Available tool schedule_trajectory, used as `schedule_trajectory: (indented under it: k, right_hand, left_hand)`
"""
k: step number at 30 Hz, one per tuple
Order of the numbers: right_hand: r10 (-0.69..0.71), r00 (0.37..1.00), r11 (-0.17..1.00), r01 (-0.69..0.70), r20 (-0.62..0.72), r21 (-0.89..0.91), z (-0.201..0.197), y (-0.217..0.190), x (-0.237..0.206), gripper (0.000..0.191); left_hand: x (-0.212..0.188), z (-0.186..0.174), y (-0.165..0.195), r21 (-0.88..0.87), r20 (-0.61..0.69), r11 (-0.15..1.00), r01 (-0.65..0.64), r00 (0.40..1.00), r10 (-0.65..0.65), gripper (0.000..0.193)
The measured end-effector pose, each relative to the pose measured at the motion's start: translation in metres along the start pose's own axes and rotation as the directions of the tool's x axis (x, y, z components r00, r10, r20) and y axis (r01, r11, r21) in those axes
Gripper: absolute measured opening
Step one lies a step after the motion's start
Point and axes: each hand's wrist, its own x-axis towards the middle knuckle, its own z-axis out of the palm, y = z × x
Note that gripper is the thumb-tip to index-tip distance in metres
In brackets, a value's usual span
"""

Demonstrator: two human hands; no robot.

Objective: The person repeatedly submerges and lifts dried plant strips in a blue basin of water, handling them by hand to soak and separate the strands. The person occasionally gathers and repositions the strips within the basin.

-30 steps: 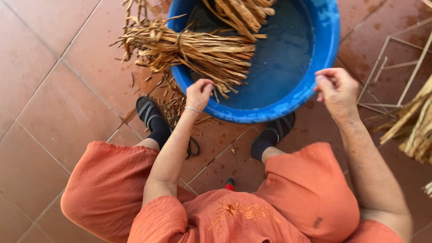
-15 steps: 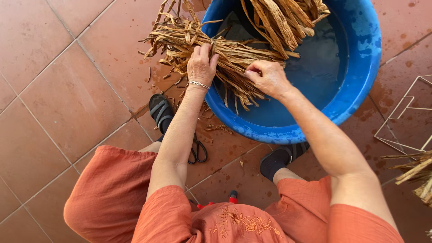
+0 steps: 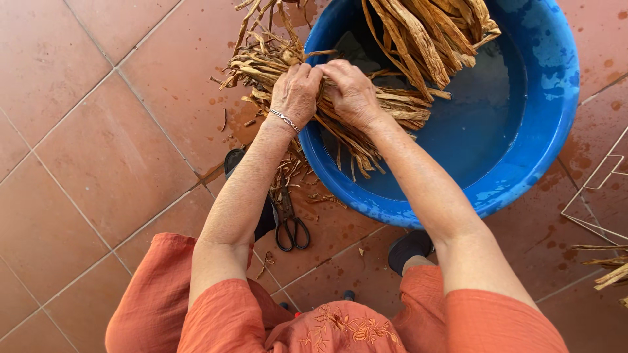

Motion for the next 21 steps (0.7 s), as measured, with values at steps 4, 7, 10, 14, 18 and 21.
schedule_trajectory:
  k: [4,7,10,14,18,21]
  right_hand:
    - [0.072,0.997,0.996,-0.071,-0.024,0.046,0.013,0.007,0.001,0.020]
    - [0.279,0.959,0.946,-0.268,-0.041,0.185,0.016,0.017,0.001,0.012]
    - [0.563,0.826,0.757,-0.532,0.033,0.379,0.018,0.023,0.001,0.013]
    - [0.707,0.699,0.554,-0.643,0.109,0.530,0.019,0.023,0.004,0.020]
    - [0.764,0.632,0.474,-0.688,0.132,0.549,0.017,0.019,0.009,0.028]
    - [0.621,0.783,0.708,-0.580,0.035,0.403,0.016,0.015,0.011,0.017]
  left_hand:
    - [0.001,-0.010,0.001,-0.312,-0.116,0.950,-0.011,0.993,-0.027,0.018]
    - [-0.001,-0.013,0.001,-0.520,-0.129,0.851,0.069,0.979,-0.158,0.025]
    - [-0.004,-0.009,0.000,-0.647,0.010,0.722,0.245,0.950,-0.312,0.026]
    - [-0.008,-0.001,0.001,-0.407,0.118,0.870,0.279,0.960,-0.253,0.019]
    - [-0.007,0.009,0.019,-0.238,-0.022,0.951,0.196,0.978,-0.207,0.035]
    - [-0.003,0.017,0.033,-0.156,-0.031,0.923,0.353,0.932,-0.361,0.037]
